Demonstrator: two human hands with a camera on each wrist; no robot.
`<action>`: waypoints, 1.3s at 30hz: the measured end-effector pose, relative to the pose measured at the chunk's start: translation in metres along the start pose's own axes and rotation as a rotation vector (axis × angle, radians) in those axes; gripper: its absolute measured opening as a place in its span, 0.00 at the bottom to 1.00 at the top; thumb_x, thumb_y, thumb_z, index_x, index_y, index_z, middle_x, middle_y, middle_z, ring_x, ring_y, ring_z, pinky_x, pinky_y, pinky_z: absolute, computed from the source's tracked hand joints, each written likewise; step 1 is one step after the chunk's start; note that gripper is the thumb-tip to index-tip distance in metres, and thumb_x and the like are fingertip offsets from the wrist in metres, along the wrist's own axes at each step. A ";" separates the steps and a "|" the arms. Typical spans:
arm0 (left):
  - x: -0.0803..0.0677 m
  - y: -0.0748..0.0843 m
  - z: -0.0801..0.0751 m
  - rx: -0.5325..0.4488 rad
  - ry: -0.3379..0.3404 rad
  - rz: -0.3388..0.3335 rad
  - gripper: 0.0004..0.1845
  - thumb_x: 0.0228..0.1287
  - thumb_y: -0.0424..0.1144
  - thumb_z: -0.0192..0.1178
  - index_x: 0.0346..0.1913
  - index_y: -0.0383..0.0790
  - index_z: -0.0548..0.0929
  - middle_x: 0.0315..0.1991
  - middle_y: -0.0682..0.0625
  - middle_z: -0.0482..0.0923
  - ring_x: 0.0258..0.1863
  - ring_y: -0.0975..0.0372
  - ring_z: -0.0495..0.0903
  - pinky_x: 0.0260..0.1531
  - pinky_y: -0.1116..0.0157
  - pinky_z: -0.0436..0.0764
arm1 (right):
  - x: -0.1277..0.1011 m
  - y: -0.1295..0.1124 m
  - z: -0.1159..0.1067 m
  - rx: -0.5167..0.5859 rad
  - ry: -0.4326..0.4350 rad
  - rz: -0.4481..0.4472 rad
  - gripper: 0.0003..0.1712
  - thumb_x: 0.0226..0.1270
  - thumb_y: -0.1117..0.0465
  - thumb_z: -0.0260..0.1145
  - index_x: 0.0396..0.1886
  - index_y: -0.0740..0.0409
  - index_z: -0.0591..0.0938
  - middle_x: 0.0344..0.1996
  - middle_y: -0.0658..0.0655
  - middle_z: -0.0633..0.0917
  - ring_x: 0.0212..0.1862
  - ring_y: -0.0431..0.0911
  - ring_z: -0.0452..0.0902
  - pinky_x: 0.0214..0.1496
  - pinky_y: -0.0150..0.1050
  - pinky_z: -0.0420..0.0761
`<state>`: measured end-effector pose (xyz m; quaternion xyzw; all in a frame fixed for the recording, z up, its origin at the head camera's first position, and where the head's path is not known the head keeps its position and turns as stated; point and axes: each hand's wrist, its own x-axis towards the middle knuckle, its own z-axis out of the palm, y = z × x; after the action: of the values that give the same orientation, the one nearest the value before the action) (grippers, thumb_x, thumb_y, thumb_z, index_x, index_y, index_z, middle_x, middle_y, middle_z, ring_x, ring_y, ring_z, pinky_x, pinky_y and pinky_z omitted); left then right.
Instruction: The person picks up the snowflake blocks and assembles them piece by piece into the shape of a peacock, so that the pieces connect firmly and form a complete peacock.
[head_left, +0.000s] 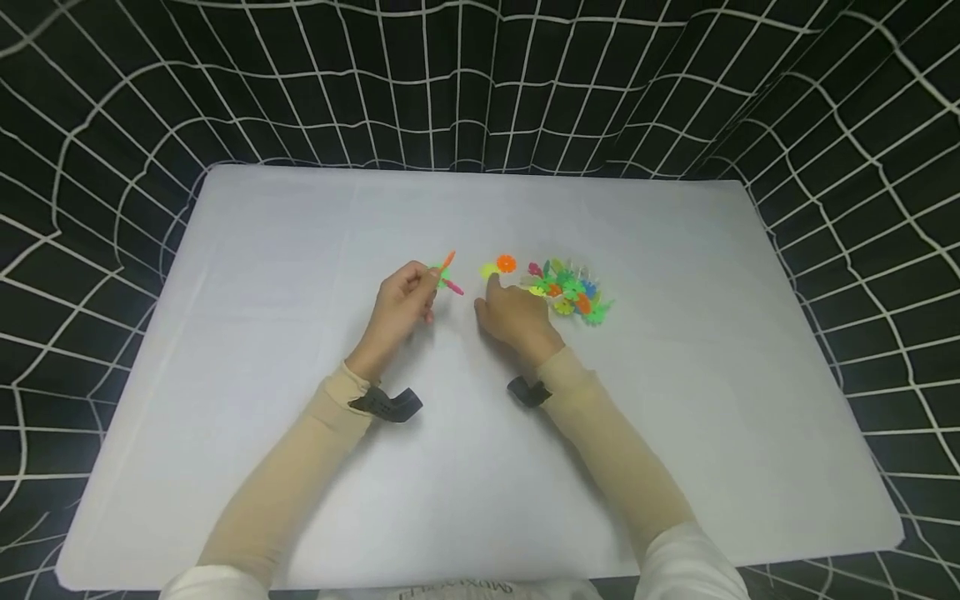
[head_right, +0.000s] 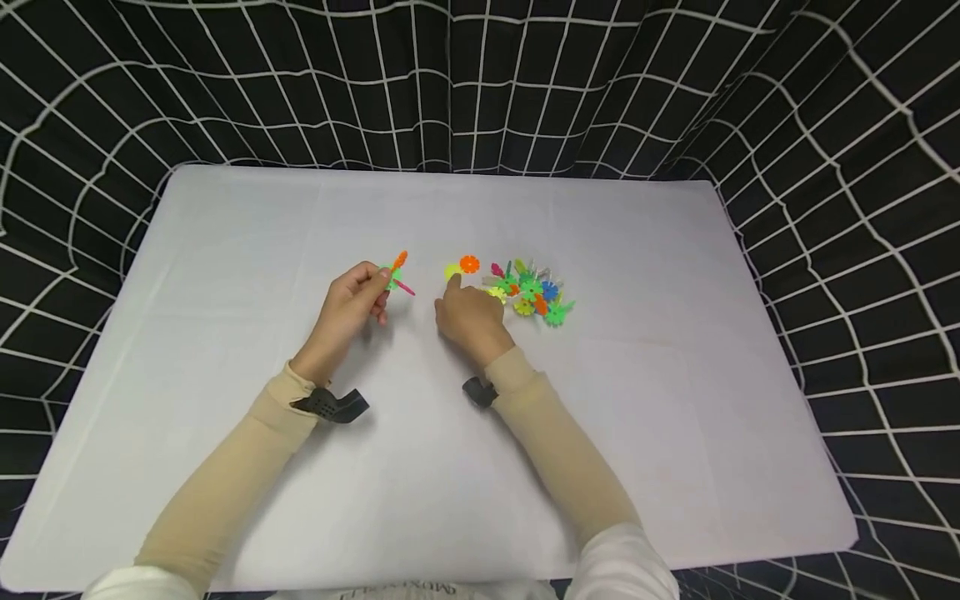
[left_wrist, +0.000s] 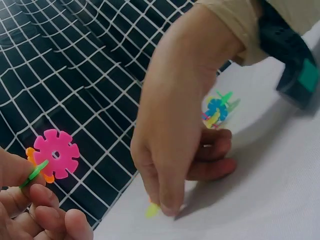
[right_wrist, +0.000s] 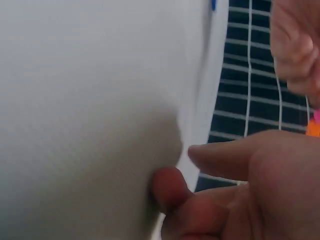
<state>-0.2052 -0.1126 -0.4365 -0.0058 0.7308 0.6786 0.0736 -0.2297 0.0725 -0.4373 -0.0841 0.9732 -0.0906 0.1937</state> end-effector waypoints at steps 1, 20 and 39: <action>0.000 0.000 0.000 0.005 -0.003 0.002 0.21 0.78 0.48 0.53 0.46 0.28 0.73 0.22 0.57 0.68 0.19 0.66 0.71 0.24 0.66 0.74 | 0.000 0.001 0.002 -0.011 -0.010 -0.009 0.35 0.79 0.47 0.49 0.77 0.61 0.61 0.41 0.65 0.87 0.35 0.56 0.81 0.34 0.48 0.81; 0.003 -0.006 -0.009 -0.250 -0.162 0.040 0.03 0.77 0.34 0.54 0.48 0.45 0.73 0.36 0.54 0.83 0.33 0.63 0.82 0.32 0.68 0.86 | -0.002 0.005 0.013 0.156 0.020 -0.105 0.24 0.74 0.55 0.61 0.67 0.52 0.72 0.26 0.52 0.78 0.29 0.48 0.73 0.28 0.38 0.72; 0.002 0.000 -0.010 -0.356 -0.189 -0.012 0.05 0.78 0.32 0.49 0.48 0.46 0.71 0.33 0.56 0.80 0.29 0.63 0.76 0.30 0.69 0.81 | -0.014 0.019 0.009 0.820 -0.085 -0.222 0.10 0.72 0.54 0.66 0.43 0.56 0.80 0.25 0.55 0.76 0.25 0.45 0.69 0.27 0.34 0.72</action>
<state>-0.2086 -0.1226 -0.4363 0.0406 0.5892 0.7941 0.1436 -0.2161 0.0918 -0.4447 -0.1080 0.8327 -0.4871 0.2403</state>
